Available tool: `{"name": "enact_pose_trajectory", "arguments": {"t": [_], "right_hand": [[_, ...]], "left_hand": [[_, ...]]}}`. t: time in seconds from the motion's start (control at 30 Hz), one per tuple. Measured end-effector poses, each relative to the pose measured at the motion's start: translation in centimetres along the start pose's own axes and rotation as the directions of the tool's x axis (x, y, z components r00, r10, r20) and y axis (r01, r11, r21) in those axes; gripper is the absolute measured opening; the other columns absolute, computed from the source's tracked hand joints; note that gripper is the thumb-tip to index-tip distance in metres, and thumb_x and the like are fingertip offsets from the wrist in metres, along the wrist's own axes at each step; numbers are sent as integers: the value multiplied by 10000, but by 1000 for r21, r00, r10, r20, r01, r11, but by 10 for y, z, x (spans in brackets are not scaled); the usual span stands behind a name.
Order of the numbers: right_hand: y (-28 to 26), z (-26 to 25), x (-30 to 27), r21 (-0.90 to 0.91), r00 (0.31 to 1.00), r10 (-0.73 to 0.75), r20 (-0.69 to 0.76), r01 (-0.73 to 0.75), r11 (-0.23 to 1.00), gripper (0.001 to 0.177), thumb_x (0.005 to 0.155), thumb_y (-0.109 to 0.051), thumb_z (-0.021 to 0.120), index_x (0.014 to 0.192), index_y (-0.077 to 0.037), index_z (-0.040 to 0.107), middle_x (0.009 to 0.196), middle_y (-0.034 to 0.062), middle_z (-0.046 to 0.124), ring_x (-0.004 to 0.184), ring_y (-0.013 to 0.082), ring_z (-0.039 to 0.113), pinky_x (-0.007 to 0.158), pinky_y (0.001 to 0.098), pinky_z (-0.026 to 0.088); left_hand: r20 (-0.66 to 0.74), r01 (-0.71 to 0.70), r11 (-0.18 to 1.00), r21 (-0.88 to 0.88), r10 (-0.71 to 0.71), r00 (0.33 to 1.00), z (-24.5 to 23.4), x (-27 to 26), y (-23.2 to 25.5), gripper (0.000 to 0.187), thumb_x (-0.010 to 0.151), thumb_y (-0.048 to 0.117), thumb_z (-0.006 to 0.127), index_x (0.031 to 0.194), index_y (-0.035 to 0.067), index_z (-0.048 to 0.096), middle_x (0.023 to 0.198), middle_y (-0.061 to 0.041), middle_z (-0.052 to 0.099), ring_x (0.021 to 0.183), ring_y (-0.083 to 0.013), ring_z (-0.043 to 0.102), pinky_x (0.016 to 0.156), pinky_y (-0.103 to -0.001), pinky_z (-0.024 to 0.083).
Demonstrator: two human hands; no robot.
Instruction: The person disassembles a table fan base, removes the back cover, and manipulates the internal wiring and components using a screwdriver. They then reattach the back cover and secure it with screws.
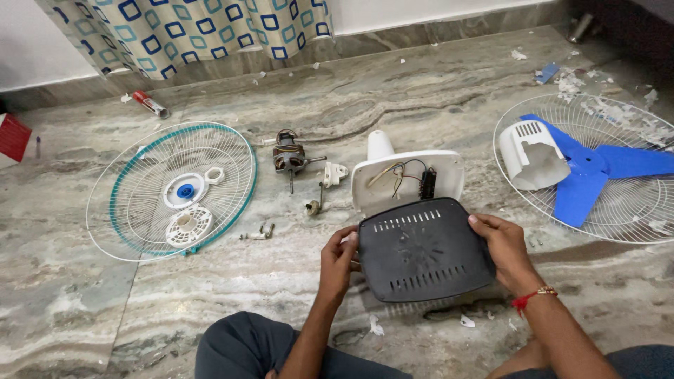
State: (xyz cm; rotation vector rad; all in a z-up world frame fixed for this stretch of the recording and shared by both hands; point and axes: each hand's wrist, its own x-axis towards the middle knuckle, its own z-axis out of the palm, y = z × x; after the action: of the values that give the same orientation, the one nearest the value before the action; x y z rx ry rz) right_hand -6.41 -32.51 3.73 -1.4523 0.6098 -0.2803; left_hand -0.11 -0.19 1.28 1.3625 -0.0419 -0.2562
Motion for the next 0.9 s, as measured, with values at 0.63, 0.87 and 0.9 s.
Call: {"name": "enact_pose_trajectory", "arguments": {"t": [0.63,0.87,0.9], "right_hand": [[-58,-2,-32,65,992,4,130,-12,998,500,1005,-423,586,1233,3,712,1016,90,738,844,173,661,746,329,532],[-56,-28,-23,-145,982,1,187,26,989,355,911,-217,728,1182,12,734,944,57,763,792,138,692,730,321,564],[-56,-33,-22,-115,978,-12,210,37,993,339,916,-203,727,1170,20,738,936,56,761,784,138,690,724,319,563]], "left_hand": [[2,60,991,-117,-61,998,-1,1,7,422,970,242,673,1330,23,659,813,-11,701,681,-99,659,565,-275,539],[32,82,988,-133,-78,996,3,-1,11,423,965,255,678,1332,45,667,846,-42,726,708,-111,677,585,-289,562],[37,73,991,-114,-69,997,4,-1,12,424,972,261,682,1337,46,673,840,-57,718,700,-119,672,581,-292,560]]}}
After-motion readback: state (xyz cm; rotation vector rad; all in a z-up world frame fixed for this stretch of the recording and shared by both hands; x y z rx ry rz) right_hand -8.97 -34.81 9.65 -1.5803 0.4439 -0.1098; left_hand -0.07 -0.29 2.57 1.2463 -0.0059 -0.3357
